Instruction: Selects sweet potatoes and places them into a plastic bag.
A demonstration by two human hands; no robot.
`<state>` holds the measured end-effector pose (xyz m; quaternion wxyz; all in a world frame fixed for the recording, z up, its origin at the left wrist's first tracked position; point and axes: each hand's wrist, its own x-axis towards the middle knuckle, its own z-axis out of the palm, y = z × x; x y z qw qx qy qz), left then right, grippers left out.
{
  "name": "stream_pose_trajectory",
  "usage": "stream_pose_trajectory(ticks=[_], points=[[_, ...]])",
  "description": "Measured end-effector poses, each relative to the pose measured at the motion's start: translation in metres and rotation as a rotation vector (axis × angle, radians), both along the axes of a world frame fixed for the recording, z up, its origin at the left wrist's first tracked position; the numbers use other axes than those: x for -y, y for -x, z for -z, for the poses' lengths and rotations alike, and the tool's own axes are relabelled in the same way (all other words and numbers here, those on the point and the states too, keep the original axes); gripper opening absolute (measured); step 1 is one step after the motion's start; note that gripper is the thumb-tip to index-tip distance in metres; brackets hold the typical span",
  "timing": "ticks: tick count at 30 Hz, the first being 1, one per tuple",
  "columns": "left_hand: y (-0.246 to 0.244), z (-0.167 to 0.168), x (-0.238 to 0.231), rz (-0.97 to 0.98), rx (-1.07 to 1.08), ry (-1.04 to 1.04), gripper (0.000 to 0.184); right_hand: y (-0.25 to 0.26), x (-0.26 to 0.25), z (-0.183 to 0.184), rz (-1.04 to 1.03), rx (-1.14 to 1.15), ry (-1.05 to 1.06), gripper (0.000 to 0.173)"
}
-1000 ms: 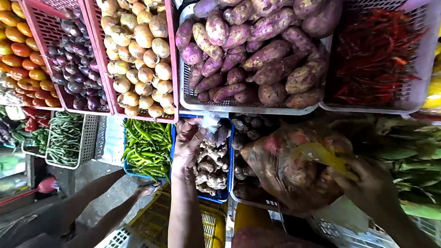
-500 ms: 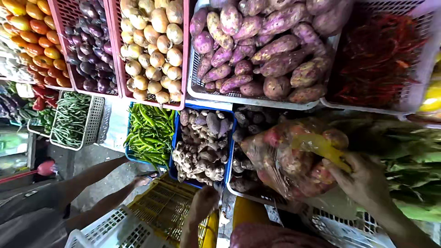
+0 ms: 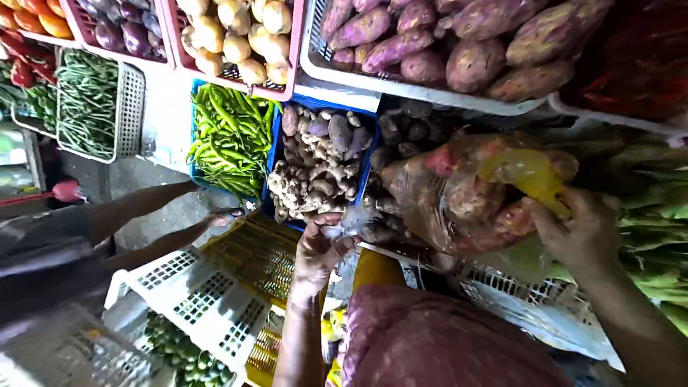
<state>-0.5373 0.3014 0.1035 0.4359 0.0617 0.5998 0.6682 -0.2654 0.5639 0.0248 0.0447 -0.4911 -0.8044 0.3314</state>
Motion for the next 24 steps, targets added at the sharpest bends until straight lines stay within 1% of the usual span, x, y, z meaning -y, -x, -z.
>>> stream_pose_trajectory(ticks=[3,9,11,15,17,20,23,24], points=[[-0.006,-0.022,-0.007,0.034,-0.125,-0.140,0.034,0.000,0.000,-0.003,-0.004,0.017,0.004,0.061],[-0.014,-0.047,-0.006,0.061,-0.310,-0.233,0.025,-0.003,-0.003,-0.002,-0.052,-0.010,0.000,0.061],[-0.016,-0.055,-0.004,0.082,-0.323,-0.255,0.024,-0.003,-0.004,0.000,-0.075,-0.022,-0.003,0.061],[-0.020,-0.072,-0.003,0.101,-0.253,-0.299,0.033,0.000,-0.004,-0.006,-0.027,0.006,0.051,0.056],[-0.021,-0.079,-0.005,0.109,-0.259,-0.312,0.035,0.001,-0.006,-0.006,-0.024,0.019,0.041,0.056],[-0.022,-0.085,-0.007,0.130,-0.319,-0.278,0.036,0.003,-0.008,-0.010,0.018,0.080,0.104,0.055],[-0.028,-0.093,-0.003,0.120,-0.410,-0.092,0.032,0.003,-0.002,-0.015,0.065,0.019,0.111,0.050],[-0.028,-0.094,-0.007,0.106,-0.409,-0.051,0.031,0.005,-0.003,-0.016,0.084,-0.013,0.107,0.048]])
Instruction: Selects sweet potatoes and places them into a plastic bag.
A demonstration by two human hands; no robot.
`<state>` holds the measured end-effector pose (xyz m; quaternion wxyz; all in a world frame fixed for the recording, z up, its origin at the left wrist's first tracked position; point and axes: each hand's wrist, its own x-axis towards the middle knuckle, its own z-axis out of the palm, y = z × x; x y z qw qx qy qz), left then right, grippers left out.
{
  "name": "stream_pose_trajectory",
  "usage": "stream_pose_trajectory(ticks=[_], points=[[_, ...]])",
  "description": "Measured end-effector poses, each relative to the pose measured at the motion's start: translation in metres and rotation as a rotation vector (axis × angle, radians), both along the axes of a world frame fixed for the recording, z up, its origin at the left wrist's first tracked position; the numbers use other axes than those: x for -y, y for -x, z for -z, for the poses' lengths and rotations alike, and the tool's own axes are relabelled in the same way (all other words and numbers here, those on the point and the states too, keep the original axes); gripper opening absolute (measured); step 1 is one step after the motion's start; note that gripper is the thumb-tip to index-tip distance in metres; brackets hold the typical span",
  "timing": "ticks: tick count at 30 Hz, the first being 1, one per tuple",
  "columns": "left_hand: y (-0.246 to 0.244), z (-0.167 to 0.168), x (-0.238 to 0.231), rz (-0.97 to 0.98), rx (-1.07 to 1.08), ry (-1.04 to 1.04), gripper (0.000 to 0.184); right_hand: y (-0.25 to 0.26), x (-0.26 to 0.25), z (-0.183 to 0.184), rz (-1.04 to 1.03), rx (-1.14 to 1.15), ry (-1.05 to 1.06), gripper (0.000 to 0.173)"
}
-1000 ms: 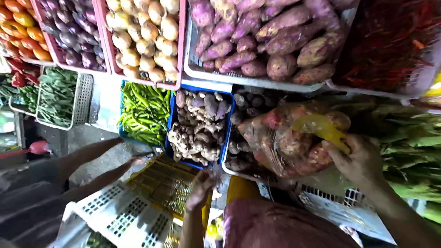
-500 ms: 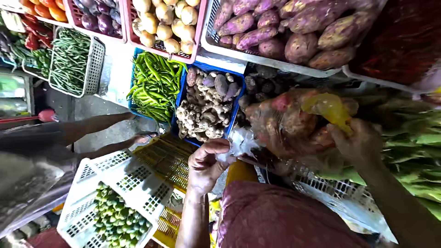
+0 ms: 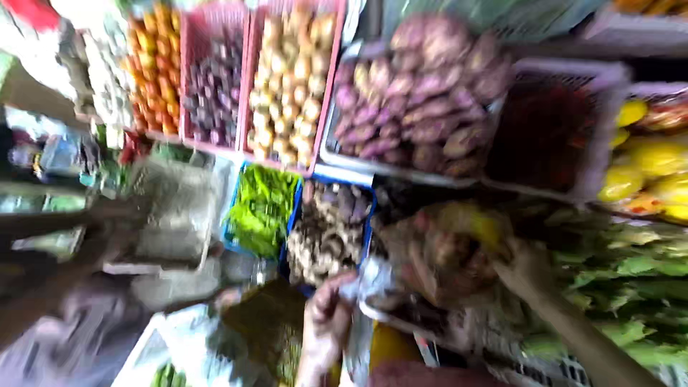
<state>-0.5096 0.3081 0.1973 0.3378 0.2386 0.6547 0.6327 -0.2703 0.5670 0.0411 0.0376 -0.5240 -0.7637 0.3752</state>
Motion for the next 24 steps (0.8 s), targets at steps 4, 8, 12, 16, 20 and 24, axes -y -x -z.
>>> stream_pose_trajectory(ticks=[4,8,12,16,20,24], points=[[0.009,0.014,-0.023,-0.049,0.244,-0.046,0.033,-0.003,0.001,0.006,0.045,-0.074,-0.030,0.046],[0.028,0.008,-0.066,-0.110,0.356,-0.075,0.029,-0.001,0.000,0.007,0.034,-0.048,-0.021,0.045],[0.066,-0.006,-0.136,-0.047,0.161,-0.069,0.021,0.003,0.000,0.000,0.070,-0.052,0.033,0.046],[0.100,-0.009,-0.221,-0.048,0.055,-0.089,0.018,0.003,-0.001,0.005,0.065,-0.074,0.022,0.045],[0.125,0.023,-0.281,-0.138,0.187,-0.053,0.016,0.002,0.000,0.012,0.093,-0.151,-0.036,0.041],[0.148,0.059,-0.302,-0.257,0.262,-0.015,0.015,0.002,-0.003,0.014,0.074,-0.104,0.004,0.044]])
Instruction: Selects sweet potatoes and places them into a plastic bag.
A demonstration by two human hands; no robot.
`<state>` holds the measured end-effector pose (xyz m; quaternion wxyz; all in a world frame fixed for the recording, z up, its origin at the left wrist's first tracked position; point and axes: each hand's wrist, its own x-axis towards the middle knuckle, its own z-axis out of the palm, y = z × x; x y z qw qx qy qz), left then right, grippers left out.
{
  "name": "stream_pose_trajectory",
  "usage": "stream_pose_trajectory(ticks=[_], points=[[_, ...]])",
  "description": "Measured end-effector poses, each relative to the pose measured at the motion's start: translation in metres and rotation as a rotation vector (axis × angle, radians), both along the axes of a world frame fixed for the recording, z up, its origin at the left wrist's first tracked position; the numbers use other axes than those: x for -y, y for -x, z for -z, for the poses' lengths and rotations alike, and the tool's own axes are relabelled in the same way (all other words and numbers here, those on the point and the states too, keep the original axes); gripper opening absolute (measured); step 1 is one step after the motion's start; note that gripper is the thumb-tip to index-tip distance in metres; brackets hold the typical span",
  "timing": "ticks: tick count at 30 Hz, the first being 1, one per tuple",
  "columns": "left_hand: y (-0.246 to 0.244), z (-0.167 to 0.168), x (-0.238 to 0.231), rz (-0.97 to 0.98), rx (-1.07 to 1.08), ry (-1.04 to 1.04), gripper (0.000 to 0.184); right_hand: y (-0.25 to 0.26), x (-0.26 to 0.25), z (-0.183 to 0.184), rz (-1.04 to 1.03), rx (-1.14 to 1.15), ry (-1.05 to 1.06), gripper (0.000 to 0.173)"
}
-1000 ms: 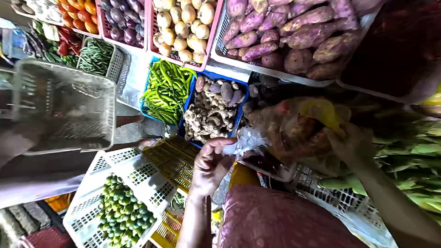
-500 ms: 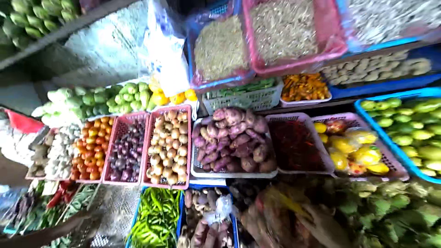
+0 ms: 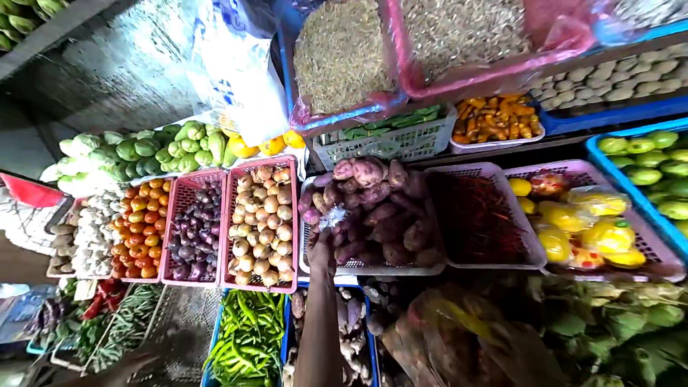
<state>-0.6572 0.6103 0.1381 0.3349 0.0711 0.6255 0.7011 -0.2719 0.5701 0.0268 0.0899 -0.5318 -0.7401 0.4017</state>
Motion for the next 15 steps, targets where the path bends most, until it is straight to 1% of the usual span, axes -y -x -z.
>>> stream_pose_trajectory(ticks=[1,2,3,4,5,7,10,11,13,14,15], points=[[0.008,0.007,-0.003,-0.017,0.003,0.006,0.014,0.002,-0.001,-0.002,-0.011,-0.004,-0.003,0.045],[0.017,0.012,-0.006,-0.031,-0.001,0.010,0.012,0.007,-0.004,-0.013,-0.019,0.023,0.046,0.047],[0.027,0.017,-0.009,-0.045,-0.014,0.005,0.010,0.015,-0.009,-0.032,-0.031,0.088,0.161,0.051],[0.037,0.019,-0.014,-0.056,-0.038,-0.002,0.009,0.023,-0.014,-0.045,-0.046,0.127,0.220,0.053],[0.047,0.020,-0.021,-0.067,-0.058,-0.013,0.009,0.024,-0.015,-0.046,-0.050,0.119,0.203,0.052],[0.066,0.017,-0.040,-0.107,-0.088,-0.022,0.008,0.018,-0.011,-0.024,-0.032,0.064,0.085,0.051],[0.097,0.018,-0.073,-0.130,-0.174,0.005,0.013,0.020,-0.016,-0.027,-0.023,0.068,0.147,0.051],[0.108,0.019,-0.085,-0.115,-0.235,0.035,0.018,0.019,-0.016,-0.024,-0.028,0.069,0.140,0.051],[0.131,0.020,-0.108,-0.098,-0.390,0.115,0.026,0.010,-0.012,-0.005,-0.041,0.028,0.013,0.046],[0.143,0.018,-0.120,-0.093,-0.460,0.168,0.029,0.008,-0.011,-0.001,-0.042,0.011,-0.021,0.043],[0.154,0.015,-0.131,-0.093,-0.516,0.216,0.031,0.010,-0.012,-0.004,-0.035,0.018,0.007,0.044]])
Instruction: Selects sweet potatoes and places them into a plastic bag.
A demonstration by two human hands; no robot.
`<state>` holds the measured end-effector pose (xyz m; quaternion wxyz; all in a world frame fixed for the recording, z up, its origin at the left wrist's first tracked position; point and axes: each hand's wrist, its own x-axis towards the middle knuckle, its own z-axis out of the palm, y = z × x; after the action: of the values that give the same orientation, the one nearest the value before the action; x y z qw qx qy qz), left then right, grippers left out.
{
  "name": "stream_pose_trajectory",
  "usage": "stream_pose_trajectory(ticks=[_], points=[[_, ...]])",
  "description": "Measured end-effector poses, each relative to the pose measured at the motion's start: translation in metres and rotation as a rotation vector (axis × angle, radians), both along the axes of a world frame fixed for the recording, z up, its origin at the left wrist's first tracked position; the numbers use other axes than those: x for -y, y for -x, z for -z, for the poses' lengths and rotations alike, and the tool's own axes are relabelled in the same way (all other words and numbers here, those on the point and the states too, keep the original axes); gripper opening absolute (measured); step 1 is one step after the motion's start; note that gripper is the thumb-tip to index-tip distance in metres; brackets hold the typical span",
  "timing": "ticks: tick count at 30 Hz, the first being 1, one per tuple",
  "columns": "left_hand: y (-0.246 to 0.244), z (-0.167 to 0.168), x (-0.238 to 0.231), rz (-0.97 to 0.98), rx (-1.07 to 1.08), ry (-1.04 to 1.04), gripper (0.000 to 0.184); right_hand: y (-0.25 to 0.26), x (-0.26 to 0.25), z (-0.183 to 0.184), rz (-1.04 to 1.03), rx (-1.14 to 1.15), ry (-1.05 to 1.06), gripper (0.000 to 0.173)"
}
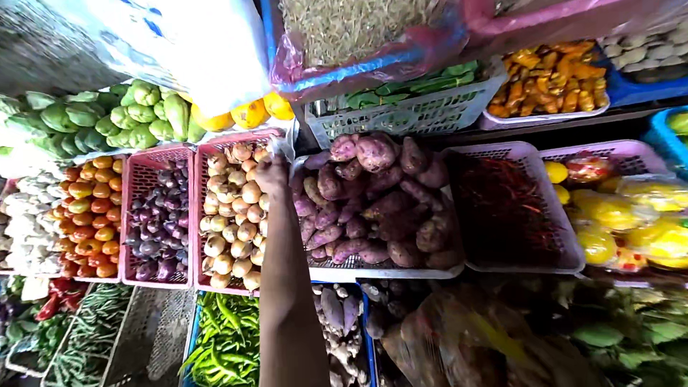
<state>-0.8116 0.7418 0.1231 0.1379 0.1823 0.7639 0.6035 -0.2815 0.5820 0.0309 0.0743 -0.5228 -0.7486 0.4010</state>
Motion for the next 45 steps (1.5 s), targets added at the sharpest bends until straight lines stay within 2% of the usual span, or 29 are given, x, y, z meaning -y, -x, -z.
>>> stream_pose_trajectory(ticks=[1,4,8,10,13,16,18,20,22,23,25,27,29,30,32,34,36,38,42,45], points=[[0.011,-0.003,-0.011,-0.012,-0.039,0.021,0.030,0.004,-0.002,-0.006,0.014,0.025,0.062,0.046],[0.043,-0.007,-0.042,-0.053,-0.123,0.092,0.034,0.004,-0.003,0.001,0.032,0.012,0.050,0.048],[0.065,-0.016,-0.070,-0.075,-0.332,0.438,0.044,0.010,-0.009,-0.003,0.019,0.017,0.045,0.049],[0.067,-0.014,-0.080,0.005,-0.450,0.564,0.044,0.007,-0.009,0.002,0.044,0.019,0.059,0.046],[0.068,-0.004,-0.093,0.245,-0.582,0.765,0.043,0.010,-0.013,0.001,0.061,0.017,0.080,0.044],[0.067,-0.002,-0.100,0.367,-0.627,0.893,0.045,0.007,-0.014,0.001,0.031,0.054,0.102,0.047],[0.070,-0.002,-0.088,0.309,-0.641,0.840,0.047,0.005,-0.013,0.001,-0.008,0.057,0.079,0.048],[0.061,-0.002,-0.058,0.262,-0.706,0.686,0.047,0.002,-0.009,0.005,-0.016,0.062,0.056,0.047],[0.035,0.004,-0.010,0.331,-0.744,0.528,0.040,-0.001,-0.006,0.007,-0.001,0.096,0.074,0.048],[0.016,0.008,0.018,0.403,-0.699,0.513,0.035,0.001,-0.007,0.004,0.013,0.123,0.112,0.050],[-0.022,0.022,0.070,0.565,-0.564,0.627,0.030,0.004,-0.007,-0.003,-0.003,0.158,0.135,0.051],[-0.051,0.050,0.109,0.652,-0.456,0.780,0.040,0.003,-0.002,-0.003,-0.038,0.123,0.045,0.048],[-0.066,0.086,0.120,0.604,-0.445,0.817,0.062,0.004,0.001,-0.006,-0.035,0.124,0.050,0.047],[-0.070,0.104,0.120,0.553,-0.497,0.806,0.066,0.002,0.003,-0.006,-0.035,0.140,0.069,0.050],[-0.074,0.130,0.123,0.450,-0.640,0.713,0.061,-0.006,0.009,0.001,-0.045,0.141,0.024,0.051],[-0.089,0.128,0.130,0.418,-0.625,0.661,0.059,-0.008,0.011,0.004,-0.043,0.108,-0.040,0.047],[-0.115,0.117,0.140,0.408,-0.450,0.627,0.061,-0.006,0.012,0.002,-0.050,0.097,-0.085,0.044],[-0.143,0.115,0.149,0.406,-0.314,0.487,0.060,-0.004,0.012,0.002,-0.041,0.122,-0.087,0.044],[-0.183,0.124,0.156,0.313,-0.343,0.220,0.054,-0.003,0.012,0.001,-0.036,0.150,-0.075,0.044],[-0.195,0.125,0.157,0.363,-0.380,0.253,0.060,-0.004,0.011,0.001,-0.025,0.167,-0.046,0.044]])
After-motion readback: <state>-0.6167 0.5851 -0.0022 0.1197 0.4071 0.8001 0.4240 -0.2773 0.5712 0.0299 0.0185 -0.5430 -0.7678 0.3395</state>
